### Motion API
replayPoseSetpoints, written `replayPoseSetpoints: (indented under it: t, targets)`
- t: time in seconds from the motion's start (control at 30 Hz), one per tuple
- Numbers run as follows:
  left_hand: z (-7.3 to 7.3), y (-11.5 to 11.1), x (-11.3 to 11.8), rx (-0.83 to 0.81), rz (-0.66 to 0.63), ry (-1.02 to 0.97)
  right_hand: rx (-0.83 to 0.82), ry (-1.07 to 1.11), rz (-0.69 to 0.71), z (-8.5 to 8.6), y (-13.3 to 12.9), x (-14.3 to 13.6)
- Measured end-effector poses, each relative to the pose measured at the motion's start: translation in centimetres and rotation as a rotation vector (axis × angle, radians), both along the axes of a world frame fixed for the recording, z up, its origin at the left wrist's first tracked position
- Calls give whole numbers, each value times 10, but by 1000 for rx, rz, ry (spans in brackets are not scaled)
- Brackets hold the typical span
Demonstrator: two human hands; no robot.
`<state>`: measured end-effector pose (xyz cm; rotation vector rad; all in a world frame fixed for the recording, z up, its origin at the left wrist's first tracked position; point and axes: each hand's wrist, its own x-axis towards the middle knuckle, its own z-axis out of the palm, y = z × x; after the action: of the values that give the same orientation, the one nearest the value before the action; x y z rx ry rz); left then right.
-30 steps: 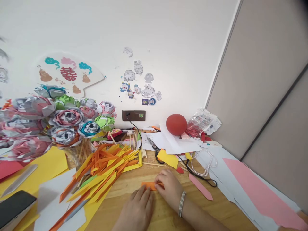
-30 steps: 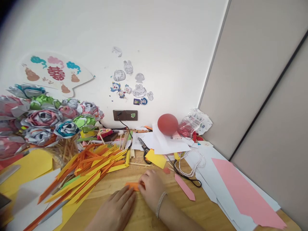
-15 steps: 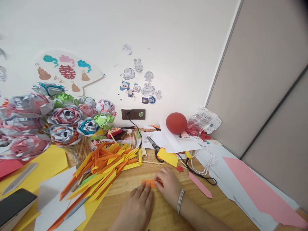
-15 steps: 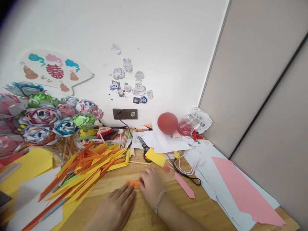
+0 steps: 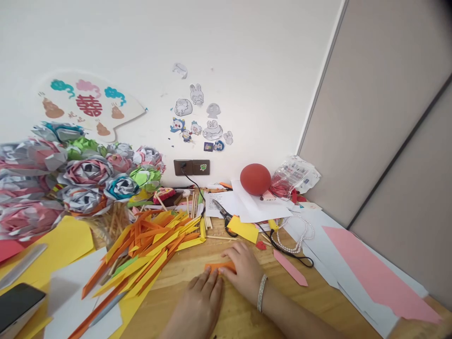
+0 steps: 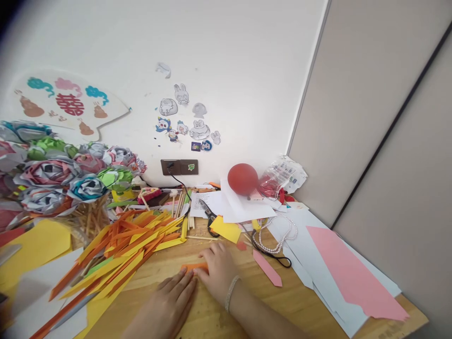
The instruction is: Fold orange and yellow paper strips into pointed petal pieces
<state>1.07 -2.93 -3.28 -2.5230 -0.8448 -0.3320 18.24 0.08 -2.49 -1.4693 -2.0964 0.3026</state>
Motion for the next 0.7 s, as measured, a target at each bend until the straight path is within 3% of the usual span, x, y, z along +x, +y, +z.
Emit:
replayPoseSetpoints:
  t: [0.27,0.53,0.7]
  targets:
    - [-1,2,-1,-22,4,28,-110,53,-67,-1,7,11]
    - [2,2,-5,17,-25,-31,-271,53,11,11,12,52]
    - [6,3,-5,18,-50,-96,-250,128,51,12,13,50]
